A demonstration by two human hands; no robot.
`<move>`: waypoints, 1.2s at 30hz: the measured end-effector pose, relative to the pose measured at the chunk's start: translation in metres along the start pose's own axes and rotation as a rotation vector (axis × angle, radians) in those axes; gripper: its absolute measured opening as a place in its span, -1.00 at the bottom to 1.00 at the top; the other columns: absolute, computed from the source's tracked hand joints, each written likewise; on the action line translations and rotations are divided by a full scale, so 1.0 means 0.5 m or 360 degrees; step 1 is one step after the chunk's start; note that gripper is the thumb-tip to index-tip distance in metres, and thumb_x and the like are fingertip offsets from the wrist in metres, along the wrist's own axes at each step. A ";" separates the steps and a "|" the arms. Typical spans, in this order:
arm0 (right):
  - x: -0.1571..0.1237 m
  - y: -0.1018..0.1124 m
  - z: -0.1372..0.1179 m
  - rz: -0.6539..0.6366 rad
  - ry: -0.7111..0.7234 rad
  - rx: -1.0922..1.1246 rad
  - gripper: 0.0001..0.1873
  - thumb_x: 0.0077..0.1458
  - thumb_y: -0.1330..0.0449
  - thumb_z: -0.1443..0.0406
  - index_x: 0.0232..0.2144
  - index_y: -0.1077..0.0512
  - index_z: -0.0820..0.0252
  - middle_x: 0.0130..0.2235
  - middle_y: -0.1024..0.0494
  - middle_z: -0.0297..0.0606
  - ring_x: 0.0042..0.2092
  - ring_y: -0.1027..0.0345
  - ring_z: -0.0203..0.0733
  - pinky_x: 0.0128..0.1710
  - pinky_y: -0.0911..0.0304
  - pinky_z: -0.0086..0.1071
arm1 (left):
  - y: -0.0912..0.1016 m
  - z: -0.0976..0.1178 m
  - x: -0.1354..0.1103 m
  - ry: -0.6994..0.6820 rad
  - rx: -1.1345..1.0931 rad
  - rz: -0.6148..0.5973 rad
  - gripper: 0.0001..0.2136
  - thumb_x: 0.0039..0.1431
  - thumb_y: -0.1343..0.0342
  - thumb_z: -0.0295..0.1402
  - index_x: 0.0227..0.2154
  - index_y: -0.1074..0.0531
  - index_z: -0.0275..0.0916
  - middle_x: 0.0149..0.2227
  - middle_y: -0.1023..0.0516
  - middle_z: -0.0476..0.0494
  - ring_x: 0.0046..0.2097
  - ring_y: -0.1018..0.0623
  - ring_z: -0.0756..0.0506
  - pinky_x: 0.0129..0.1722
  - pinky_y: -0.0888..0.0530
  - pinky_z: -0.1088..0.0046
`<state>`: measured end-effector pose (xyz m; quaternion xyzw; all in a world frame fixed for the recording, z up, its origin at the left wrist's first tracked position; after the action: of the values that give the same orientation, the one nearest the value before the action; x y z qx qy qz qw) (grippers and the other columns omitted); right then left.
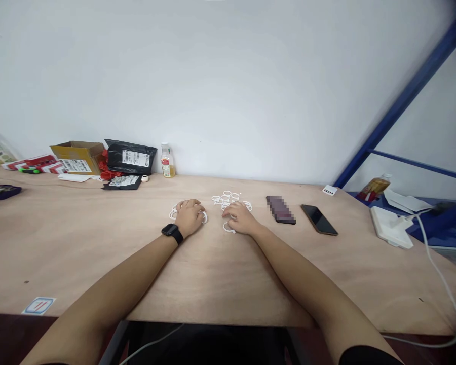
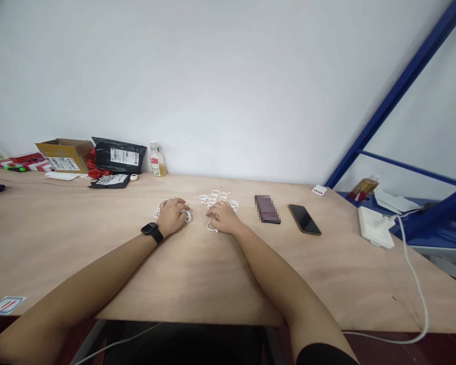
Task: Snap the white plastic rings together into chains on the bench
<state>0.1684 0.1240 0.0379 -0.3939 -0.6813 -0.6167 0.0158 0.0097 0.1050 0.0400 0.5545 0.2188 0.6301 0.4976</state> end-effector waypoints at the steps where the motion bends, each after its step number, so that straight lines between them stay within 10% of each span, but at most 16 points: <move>1: 0.000 -0.009 0.002 -0.0057 0.0003 0.0006 -0.73 -0.15 -0.15 0.43 -0.34 -0.53 0.11 -0.21 -0.56 -0.27 -0.09 -0.31 -0.08 0.00 -0.08 -0.17 | 0.000 -0.004 0.000 0.0015 0.0005 0.0024 -0.76 0.10 0.00 -0.45 -0.28 -0.56 -0.14 -0.04 -0.49 -0.18 0.02 -0.40 -0.26 0.06 -0.17 0.03; 9: 0.008 -0.028 -0.016 -0.0126 -0.0142 -0.0057 -0.91 -0.04 -0.22 0.38 -0.42 -0.50 0.12 -0.33 -0.56 -0.31 -0.14 -0.32 -0.11 0.05 0.01 -0.14 | 0.013 0.063 -0.013 -0.0452 -0.0213 0.0053 -0.72 0.08 -0.02 -0.47 -0.16 -0.49 -0.15 -0.05 -0.49 -0.17 0.02 -0.41 -0.19 0.04 -0.28 0.15; 15: 0.007 -0.002 0.009 0.0205 -0.0465 0.0101 -0.96 0.07 -0.24 0.32 -0.43 -0.48 0.13 -0.43 -0.55 -0.34 -0.25 -0.35 -0.15 -0.05 -0.11 -0.18 | 0.002 0.144 -0.044 -0.0908 -0.0266 -0.0109 -0.75 0.15 -0.09 -0.36 -0.09 -0.47 -0.13 -0.03 -0.47 -0.19 0.00 -0.42 -0.17 0.03 -0.32 0.21; 25: 0.007 0.025 -0.046 0.0337 -0.0119 0.0235 -0.86 0.19 -0.13 0.32 -0.26 -0.50 0.13 -0.28 -0.59 -0.25 -0.21 -0.40 -0.16 -0.11 -0.21 -0.25 | 0.014 0.096 -0.019 -0.0638 -0.0262 0.0021 -0.72 0.28 -0.03 -0.11 -0.23 -0.52 -0.18 -0.32 -0.58 -0.12 -0.20 -0.49 -0.10 -0.05 -0.28 0.26; 36: 0.011 0.001 -0.067 0.0170 0.0020 0.0075 -0.90 0.17 -0.12 0.36 -0.29 -0.45 0.16 -0.31 -0.55 -0.24 -0.24 -0.38 -0.16 -0.17 -0.20 -0.29 | 0.020 0.105 -0.027 -0.0682 -0.0384 0.0044 -0.72 0.28 0.02 -0.26 -0.09 -0.50 -0.23 -0.34 -0.57 -0.19 -0.25 -0.50 -0.11 -0.18 -0.39 0.31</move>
<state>0.1493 0.0983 0.0493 -0.4254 -0.6736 -0.6012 0.0624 0.0527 0.0745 0.0570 0.6150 0.0238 0.5264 0.5866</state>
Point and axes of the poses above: each hand's wrist, its own x-axis towards the middle knuckle, its own y-axis out of the back of the hand, z = x × y, the point moved 10 cm from there along x, towards the middle knuckle
